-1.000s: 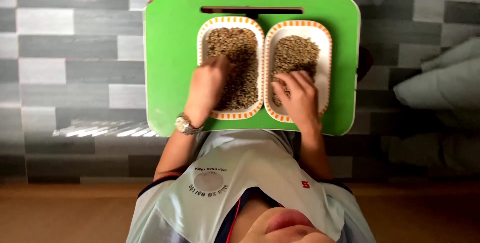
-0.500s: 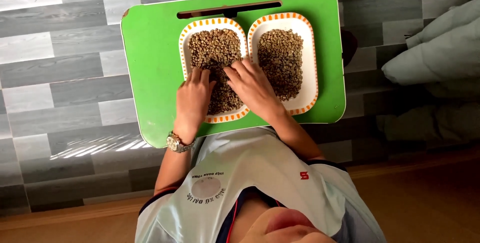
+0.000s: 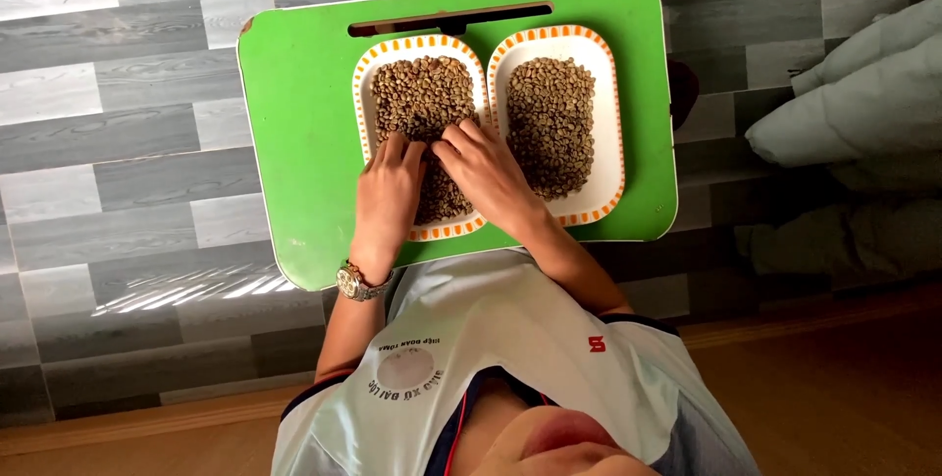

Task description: The person sorts green coffee beans by hand, transferring them from one bowl to another in several passes, sifting through them to identify and remove defects.

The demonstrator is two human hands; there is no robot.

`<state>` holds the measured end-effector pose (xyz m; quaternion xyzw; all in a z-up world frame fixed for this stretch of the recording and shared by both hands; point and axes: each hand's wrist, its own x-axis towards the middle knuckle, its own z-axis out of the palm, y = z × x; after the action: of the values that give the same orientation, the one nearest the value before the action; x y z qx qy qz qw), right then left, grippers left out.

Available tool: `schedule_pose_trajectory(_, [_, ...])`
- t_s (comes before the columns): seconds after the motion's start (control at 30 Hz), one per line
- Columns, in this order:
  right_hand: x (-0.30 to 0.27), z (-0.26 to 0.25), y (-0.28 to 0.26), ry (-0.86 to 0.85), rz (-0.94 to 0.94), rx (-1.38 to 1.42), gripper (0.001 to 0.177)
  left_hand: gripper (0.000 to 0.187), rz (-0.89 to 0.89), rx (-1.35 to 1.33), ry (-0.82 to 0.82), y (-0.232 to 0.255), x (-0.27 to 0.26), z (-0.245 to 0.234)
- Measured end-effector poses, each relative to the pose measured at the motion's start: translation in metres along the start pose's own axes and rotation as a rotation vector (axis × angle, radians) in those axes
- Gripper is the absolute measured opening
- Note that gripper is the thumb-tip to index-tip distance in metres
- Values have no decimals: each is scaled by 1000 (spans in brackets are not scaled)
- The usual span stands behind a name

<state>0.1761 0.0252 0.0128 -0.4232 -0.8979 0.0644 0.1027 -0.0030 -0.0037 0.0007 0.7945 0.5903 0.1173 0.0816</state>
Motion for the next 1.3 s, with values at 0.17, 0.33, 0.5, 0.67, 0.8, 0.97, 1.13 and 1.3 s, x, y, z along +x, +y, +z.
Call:
schedule_pose_trajectory(0.17, [0, -2, 1, 45, -6, 18, 6, 11, 16, -24, 17, 1, -1, -1])
schedule_pose_trajectory(0.33, [1, -6, -1, 71, -2, 30, 6, 8, 25, -54, 48, 6, -2, -13])
schedule_pose_trajectory(0.5, [-1, -6, -1, 129, -21, 32, 7, 5, 26, -68, 54, 7, -2, -16])
schedule_pose_trajectory(0.67, [-3, -6, -1, 132, -20, 53, 4, 5, 46, -95, 80, 10, -2, -21])
schedule_pose_trajectory(0.8, [-3, -6, -1, 153, -35, 105, 2, 7, 67, -84, 131, 9, -3, -17])
schedule_pose_trajectory(0.97, [-1, -18, -5, 171, -64, 140, 4, 8, 69, -71, 168, 10, -5, -14])
schedule_pose_trajectory(1.13, [-3, -18, -5, 58, -8, 131, 13, 9, 90, -119, 185, 5, -7, -5])
schedule_pose_trajectory(1.3, [0, -18, -8, 13, 32, 124, 16, 8, 87, -139, 199, 11, -6, -15])
